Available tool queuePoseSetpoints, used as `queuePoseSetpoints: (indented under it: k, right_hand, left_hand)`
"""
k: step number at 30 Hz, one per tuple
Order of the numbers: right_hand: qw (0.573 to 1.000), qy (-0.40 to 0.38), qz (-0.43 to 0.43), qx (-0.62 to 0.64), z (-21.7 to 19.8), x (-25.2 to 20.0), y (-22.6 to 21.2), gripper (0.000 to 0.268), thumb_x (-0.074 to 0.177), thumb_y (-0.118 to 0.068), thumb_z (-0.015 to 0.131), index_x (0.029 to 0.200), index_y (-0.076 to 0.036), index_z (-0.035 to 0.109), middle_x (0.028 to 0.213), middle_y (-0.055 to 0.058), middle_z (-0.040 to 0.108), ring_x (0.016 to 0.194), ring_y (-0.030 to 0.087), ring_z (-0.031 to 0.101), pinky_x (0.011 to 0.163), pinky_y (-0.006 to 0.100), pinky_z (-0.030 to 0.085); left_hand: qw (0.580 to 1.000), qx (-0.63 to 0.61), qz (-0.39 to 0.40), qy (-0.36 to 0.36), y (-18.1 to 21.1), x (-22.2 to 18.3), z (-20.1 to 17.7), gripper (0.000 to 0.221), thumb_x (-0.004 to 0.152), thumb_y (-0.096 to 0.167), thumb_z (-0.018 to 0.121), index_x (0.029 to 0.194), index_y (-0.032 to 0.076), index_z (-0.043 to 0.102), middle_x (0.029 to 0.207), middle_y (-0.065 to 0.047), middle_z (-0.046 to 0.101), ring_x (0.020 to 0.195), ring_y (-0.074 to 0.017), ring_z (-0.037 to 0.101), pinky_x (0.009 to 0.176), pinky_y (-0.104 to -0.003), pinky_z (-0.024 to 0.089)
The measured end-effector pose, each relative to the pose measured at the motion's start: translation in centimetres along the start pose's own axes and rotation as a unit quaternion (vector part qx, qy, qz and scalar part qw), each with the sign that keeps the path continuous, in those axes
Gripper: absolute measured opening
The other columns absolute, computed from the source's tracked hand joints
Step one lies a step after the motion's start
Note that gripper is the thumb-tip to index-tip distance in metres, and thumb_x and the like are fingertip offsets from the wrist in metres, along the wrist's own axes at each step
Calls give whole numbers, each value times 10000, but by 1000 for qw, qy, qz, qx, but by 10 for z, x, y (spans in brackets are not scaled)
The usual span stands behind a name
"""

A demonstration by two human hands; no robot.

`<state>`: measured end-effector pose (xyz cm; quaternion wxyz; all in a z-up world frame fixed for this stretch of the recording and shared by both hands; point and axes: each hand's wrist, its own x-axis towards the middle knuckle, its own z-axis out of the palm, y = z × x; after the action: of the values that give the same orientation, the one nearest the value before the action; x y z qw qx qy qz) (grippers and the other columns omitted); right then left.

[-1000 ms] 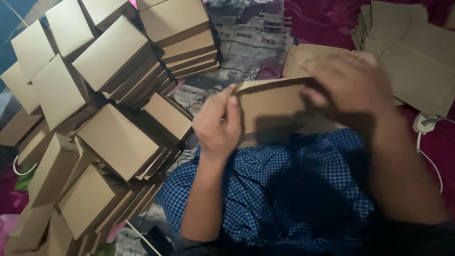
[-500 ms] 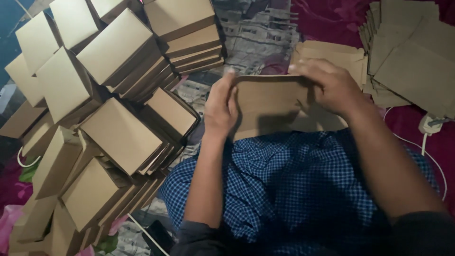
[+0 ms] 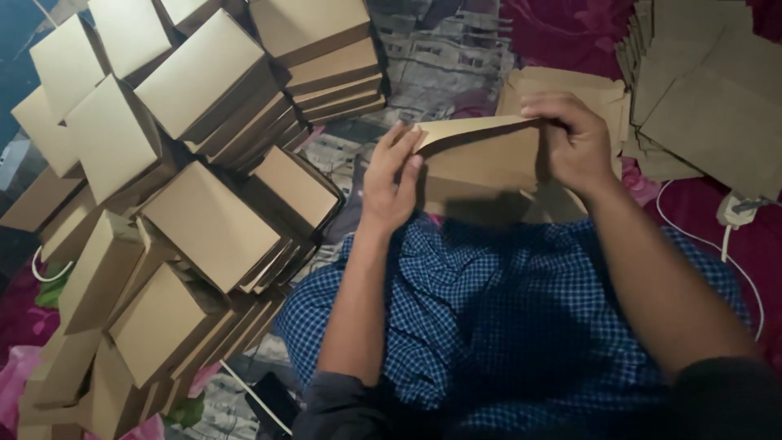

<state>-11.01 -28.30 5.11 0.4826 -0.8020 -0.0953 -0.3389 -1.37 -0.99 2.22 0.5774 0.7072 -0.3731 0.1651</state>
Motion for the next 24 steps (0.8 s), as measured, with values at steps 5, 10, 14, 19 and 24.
queuePoseSetpoints:
  k: [5,10,14,19,24]
  right_hand:
    - [997,-5,76,-8,2,-5,-20,338,998,143,616,1322,59,569,1115,254,685,1060,306,649,861,382,500]
    - [995,-16,95,-28,4,-10,-11,263,1033,66,675,1293,78,645,1192,262,681,1186,471,647,966,555,521]
    - [986,80,95,-109,10,-17,-2,302,1050,-68,839,1199,50,604,876,177,597,844,336,661,654,390,507]
    - [996,20,10,-90,4,-10,-5,222,1038,67,715,1259,61,699,1089,307,701,1050,546,672,772,558,559]
    - [992,6,-23,-123,0,3,-40,290,1034,150,625,1308,86,697,1025,286,674,930,505,674,753,526,539]
  left_hand:
    - [996,7,-80,35,-20,-3,-2,297,1070,145,559,1331,160,700,1219,-162,728,1178,-399,666,1000,-510,543]
    - [986,34,-148,65,-20,-2,-8,292,1107,257,487,1314,208,688,1160,-144,755,1099,-394,687,919,-534,570]
    - [979,58,-188,50,-4,2,-11,285,1097,303,475,1285,220,673,1011,-195,763,954,-461,713,764,-583,605]
    - [969,87,-230,20,-13,-1,-7,259,1082,357,463,1235,257,646,907,-219,746,906,-490,705,702,-612,581]
    - [967,66,-245,-10,-15,-6,-12,196,1078,288,488,1125,198,656,823,-260,709,829,-509,698,585,-563,557]
